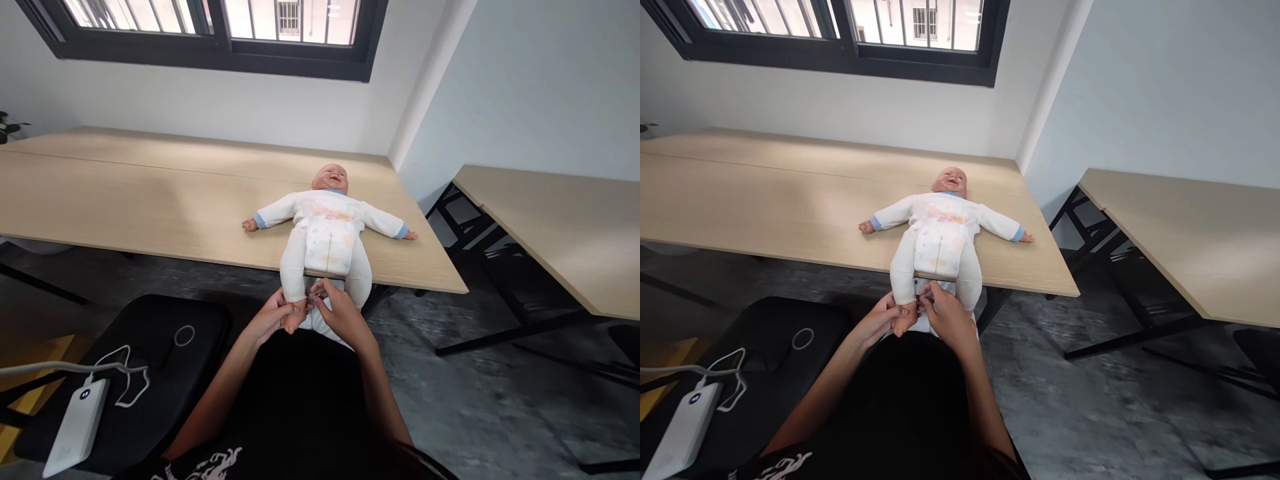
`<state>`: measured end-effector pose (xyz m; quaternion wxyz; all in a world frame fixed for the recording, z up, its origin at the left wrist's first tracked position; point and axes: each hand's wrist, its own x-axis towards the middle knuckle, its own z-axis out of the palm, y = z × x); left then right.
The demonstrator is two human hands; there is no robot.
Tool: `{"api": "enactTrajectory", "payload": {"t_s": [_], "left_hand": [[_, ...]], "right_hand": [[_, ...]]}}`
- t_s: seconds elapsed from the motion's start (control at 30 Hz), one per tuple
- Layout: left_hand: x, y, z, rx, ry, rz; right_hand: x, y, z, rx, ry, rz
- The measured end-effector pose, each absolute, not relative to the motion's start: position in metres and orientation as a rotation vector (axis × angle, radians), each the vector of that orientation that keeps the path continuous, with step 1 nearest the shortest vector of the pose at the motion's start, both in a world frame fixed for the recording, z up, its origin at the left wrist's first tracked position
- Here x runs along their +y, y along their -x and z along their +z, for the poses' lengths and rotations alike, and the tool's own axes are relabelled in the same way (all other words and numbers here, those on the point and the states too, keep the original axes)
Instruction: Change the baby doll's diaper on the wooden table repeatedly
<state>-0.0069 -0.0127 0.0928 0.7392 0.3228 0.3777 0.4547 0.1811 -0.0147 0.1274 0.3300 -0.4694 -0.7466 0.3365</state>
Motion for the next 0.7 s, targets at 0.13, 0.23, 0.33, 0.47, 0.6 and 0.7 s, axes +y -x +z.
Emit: {"api": "enactTrajectory", "payload": {"t_s": [0.13, 0.23, 0.33, 0.47, 0.6, 0.7], "left_hand": [[-0.014, 0.006, 0.088, 0.837, -0.768, 0.885], [-0.016, 0.001, 0.084, 0.808, -0.768, 0.832], [-0.018, -0.006, 0.084, 0.812, -0.790, 0.819], [-0.018, -0.011, 0.091, 0.956, -0.873, 0.865], [-0.018, -0.011, 0.100, 1.060, -0.950, 0.892], [-0.019, -0.011, 0.102, 1.094, -0.967, 0.894]], "right_hand": [[-0.015, -0.180, 0.127, -1.952, 1.236, 0.862], [-0.014, -0.180, 0.127, -1.935, 1.251, 0.866], [-0.014, -0.180, 0.128, -1.947, 1.266, 0.871], [-0.015, -0.178, 0.130, -1.977, 1.276, 0.887], [-0.015, -0.177, 0.130, -2.003, 1.238, 0.908], [-0.016, -0.177, 0.132, -2.058, 1.179, 0.896]]}}
